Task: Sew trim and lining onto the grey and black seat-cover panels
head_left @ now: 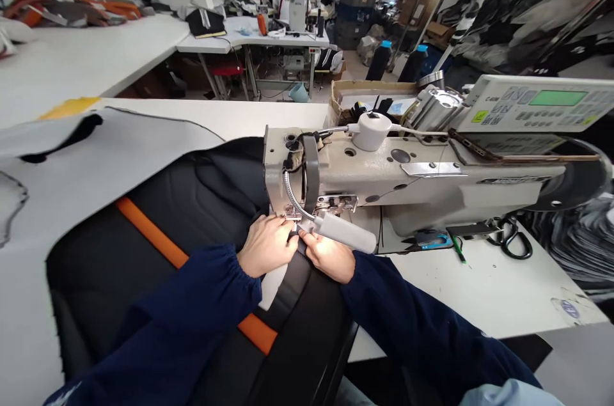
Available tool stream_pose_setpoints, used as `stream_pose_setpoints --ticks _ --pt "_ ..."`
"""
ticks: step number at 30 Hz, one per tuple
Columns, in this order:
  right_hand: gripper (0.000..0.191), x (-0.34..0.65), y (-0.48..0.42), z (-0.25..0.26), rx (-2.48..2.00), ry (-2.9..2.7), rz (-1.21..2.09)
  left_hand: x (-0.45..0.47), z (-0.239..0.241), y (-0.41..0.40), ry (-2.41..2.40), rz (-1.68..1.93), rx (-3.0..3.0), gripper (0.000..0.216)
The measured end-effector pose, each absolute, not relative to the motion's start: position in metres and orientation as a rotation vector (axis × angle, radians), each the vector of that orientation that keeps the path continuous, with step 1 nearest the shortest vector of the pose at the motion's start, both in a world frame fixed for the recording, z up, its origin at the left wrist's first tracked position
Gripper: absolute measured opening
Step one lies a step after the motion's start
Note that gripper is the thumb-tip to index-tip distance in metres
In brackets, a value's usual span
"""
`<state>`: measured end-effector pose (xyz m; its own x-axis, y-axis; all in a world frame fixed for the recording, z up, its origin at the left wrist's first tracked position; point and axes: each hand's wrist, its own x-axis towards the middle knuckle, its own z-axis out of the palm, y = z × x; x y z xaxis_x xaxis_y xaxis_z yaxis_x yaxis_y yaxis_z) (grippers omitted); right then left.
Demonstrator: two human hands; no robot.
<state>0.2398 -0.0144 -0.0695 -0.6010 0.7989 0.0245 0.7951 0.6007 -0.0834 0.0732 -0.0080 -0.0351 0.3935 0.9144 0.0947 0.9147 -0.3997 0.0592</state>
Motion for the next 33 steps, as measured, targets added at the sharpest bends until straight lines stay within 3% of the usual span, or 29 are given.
stream_pose_setpoints --ticks 8,16,19,22,25,28,33 --pt "0.032 0.242 -0.012 -0.074 -1.354 -2.724 0.107 0.085 -0.02 -0.02 -1.923 0.14 -2.676 0.031" --pt "0.032 0.235 -0.008 -0.082 -1.227 -2.652 -0.029 0.097 -0.02 -0.022 -2.064 0.093 -2.639 0.036" --pt "0.033 0.246 -0.013 -0.078 -1.003 -2.62 -0.071 0.102 -0.022 -0.031 -2.139 0.001 -2.561 0.04" --pt "0.032 0.261 -0.022 -0.073 -0.55 -2.643 0.098 0.105 -0.022 -0.039 -2.238 0.002 -2.427 0.04" --pt "0.045 0.266 -0.036 -0.072 -0.155 -2.687 0.314 0.104 -0.022 -0.041 -2.219 0.035 -2.397 0.035" --pt "0.065 0.259 -0.049 -0.074 -0.039 -2.777 0.311 0.101 -0.024 -0.038 -2.163 0.075 -2.471 0.034" --pt "0.062 0.245 -0.055 -0.08 -0.13 -2.866 0.214 0.101 -0.027 -0.033 -2.098 0.179 -2.52 0.033"
